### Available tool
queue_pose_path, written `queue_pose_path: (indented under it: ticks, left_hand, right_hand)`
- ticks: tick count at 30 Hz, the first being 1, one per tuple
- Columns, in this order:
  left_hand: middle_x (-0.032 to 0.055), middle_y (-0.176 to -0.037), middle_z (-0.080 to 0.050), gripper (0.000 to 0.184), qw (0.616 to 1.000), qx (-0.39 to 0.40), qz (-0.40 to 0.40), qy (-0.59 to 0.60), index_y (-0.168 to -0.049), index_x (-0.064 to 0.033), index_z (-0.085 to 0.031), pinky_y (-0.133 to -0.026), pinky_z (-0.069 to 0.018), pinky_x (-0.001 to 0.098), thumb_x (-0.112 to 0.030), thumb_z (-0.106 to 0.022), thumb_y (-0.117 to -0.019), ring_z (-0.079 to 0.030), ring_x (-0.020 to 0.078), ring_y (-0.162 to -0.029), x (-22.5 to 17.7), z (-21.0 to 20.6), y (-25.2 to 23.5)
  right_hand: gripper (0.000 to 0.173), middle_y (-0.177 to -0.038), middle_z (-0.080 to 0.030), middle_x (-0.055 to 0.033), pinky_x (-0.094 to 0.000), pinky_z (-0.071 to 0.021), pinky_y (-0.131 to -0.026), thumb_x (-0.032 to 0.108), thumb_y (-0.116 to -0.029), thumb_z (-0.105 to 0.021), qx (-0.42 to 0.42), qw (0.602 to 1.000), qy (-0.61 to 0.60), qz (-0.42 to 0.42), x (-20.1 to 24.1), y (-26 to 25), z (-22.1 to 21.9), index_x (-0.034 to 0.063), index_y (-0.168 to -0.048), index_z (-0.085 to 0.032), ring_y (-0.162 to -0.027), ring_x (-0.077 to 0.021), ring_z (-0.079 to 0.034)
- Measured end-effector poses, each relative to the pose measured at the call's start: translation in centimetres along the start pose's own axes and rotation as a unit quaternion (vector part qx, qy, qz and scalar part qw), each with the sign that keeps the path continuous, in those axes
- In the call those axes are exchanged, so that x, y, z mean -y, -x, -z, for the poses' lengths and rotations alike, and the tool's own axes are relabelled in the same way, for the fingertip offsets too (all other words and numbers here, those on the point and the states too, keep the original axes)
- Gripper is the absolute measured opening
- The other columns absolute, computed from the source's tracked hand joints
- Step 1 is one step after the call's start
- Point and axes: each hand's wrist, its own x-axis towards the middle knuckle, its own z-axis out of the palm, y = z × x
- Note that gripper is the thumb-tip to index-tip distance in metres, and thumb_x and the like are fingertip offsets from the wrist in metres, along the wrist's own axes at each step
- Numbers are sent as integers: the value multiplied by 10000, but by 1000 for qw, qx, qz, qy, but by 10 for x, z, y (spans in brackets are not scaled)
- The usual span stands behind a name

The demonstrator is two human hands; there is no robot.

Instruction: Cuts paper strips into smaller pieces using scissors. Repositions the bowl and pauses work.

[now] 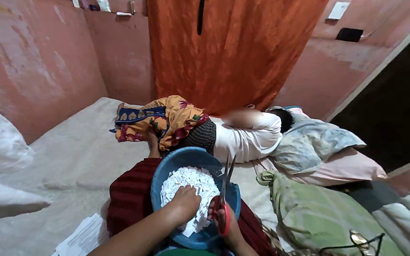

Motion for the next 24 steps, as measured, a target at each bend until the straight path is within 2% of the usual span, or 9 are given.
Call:
queue_pose_path:
  ticks: [2,4,8,10,12,14,18,20,24]
  left_hand:
    - [301,-1287,-609,306,999,29,23,11,-1287,79,-607,-1061,-412,627,-55,-521,-1025,-537,479,-1277,-9,-3,-5]
    - [303,-1285,-611,368,998,38,47,27,-1336,78,-560,-1070,-413,619,-84,-581,-1006,-542,476,-1278,-13,-11,-13]
    - [307,-1230,-638,385,996,37,49,69,-1384,41,-527,-1047,-444,630,-40,-550,-1009,-584,485,-1229,-16,-18,-13]
    - [303,-1211,-650,440,993,18,52,106,-1429,7,-504,-1014,-462,654,-45,-573,-998,-601,498,-1200,-11,-16,-10]
    - [274,-1205,-669,457,987,-27,63,148,-1465,-34,-495,-1011,-472,648,-79,-554,-1014,-625,472,-1180,0,-10,-6]
    - [248,-1167,-691,405,974,-88,74,194,-1423,-24,-548,-1012,-483,619,-92,-539,-1024,-654,433,-1136,12,-1,2]
    - [225,-1178,-687,264,942,-196,91,258,-1212,34,-678,-1031,-489,527,-107,-545,-1032,-659,354,-1130,34,12,17]
    - [220,-1172,-680,255,928,-226,99,279,-1192,39,-677,-1016,-496,506,-104,-537,-1035,-659,335,-1109,41,16,21]
    - [162,-1052,-694,221,883,-273,105,366,-1166,30,-652,-880,-578,417,-105,-534,-1036,-706,231,-916,48,15,24]
  right_hand:
    - [580,-889,-652,63,-212,-578,-687,556,-947,-591,-2,1000,3,4,0,0,0,6,-1123,-529,-741,-20,-653]
    - [584,-891,-652,62,-214,-581,-689,557,-951,-584,-1,1000,6,6,-2,0,0,2,-1123,-533,-742,-22,-655]
    - [573,-871,-659,62,-212,-577,-694,543,-957,-585,2,1000,16,6,0,1,-1,-5,-1122,-546,-738,-16,-653]
    - [547,-876,-655,62,-209,-569,-687,509,-946,-607,2,1000,8,1,1,1,-2,-6,-1119,-547,-733,-17,-646]
    - [613,-891,-653,59,-209,-570,-682,563,-924,-630,4,1000,4,2,1,1,-2,-9,-1129,-547,-739,-19,-646]
    - [628,-901,-654,50,-217,-576,-687,578,-921,-633,9,1000,5,3,0,1,-1,-8,-1131,-545,-743,-24,-648]
    - [480,-870,-648,56,-228,-579,-696,460,-948,-611,20,1000,17,0,-2,0,1,9,-1101,-550,-733,-33,-649]
    - [460,-852,-645,58,-223,-573,-684,449,-951,-605,23,999,40,1,-2,-1,0,10,-1082,-558,-719,-24,-642]
    - [364,-828,-634,50,-229,-563,-675,349,-943,-597,28,996,76,-29,3,-2,-2,10,-1074,-564,-706,-26,-631]
